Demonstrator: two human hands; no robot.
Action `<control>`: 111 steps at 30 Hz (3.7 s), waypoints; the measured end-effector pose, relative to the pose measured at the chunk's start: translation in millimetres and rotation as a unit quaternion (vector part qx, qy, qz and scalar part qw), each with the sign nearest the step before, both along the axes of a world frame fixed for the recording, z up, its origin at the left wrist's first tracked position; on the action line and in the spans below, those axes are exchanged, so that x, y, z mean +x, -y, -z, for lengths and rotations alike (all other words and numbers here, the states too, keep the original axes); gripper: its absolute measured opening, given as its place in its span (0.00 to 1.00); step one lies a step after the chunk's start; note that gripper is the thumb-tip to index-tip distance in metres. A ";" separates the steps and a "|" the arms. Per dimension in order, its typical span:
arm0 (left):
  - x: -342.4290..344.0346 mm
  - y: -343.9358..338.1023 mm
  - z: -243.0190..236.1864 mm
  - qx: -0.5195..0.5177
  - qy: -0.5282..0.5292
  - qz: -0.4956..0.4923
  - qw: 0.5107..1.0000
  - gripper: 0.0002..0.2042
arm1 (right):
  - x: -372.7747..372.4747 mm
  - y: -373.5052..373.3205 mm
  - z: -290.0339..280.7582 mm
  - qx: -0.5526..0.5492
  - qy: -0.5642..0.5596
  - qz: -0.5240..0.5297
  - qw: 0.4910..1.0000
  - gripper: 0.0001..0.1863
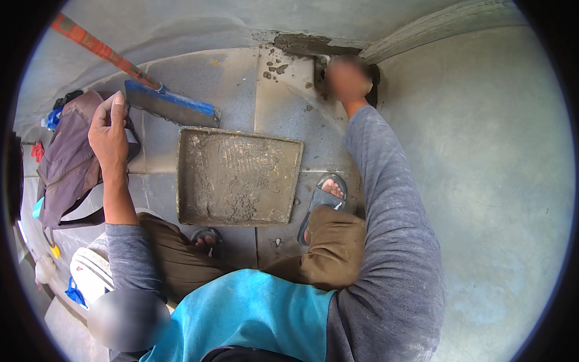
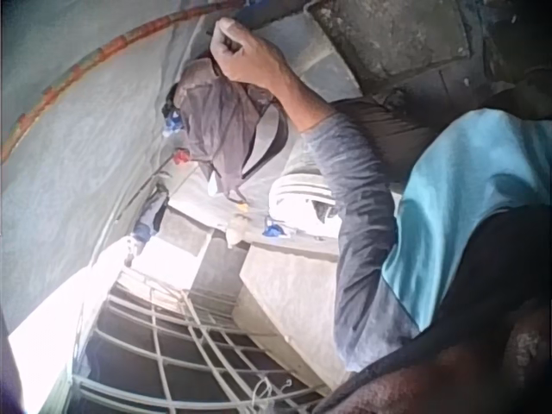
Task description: Apply wet cement/mortar to repair or patch a corner and floor edge using a trowel.
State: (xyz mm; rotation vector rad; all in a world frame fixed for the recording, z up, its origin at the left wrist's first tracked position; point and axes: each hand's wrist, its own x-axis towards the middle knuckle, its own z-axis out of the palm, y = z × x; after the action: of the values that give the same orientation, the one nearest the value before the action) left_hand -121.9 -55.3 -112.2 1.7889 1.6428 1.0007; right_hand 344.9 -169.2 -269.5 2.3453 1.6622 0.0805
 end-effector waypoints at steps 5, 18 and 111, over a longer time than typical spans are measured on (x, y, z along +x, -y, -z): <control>-0.8 -1.8 2.0 -0.002 0.009 -0.004 1.000 0.15 | -10.1 -34.9 -16.7 0.014 -0.046 0.004 0.999 0.19; 2.5 -1.0 0.9 -0.006 -0.008 0.012 1.000 0.16 | 28.7 15.7 -3.1 0.014 -0.006 -0.034 0.999 0.19; -9.2 -2.8 -4.7 0.000 0.015 -0.006 1.000 0.15 | 2.4 -5.6 -28.8 0.093 -0.034 0.023 0.995 0.19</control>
State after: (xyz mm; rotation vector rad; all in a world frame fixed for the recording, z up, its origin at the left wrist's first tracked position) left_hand -131.1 -52.5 -107.5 1.7584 1.6376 1.0286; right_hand 347.3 -163.5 -240.7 2.5477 1.6983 0.1539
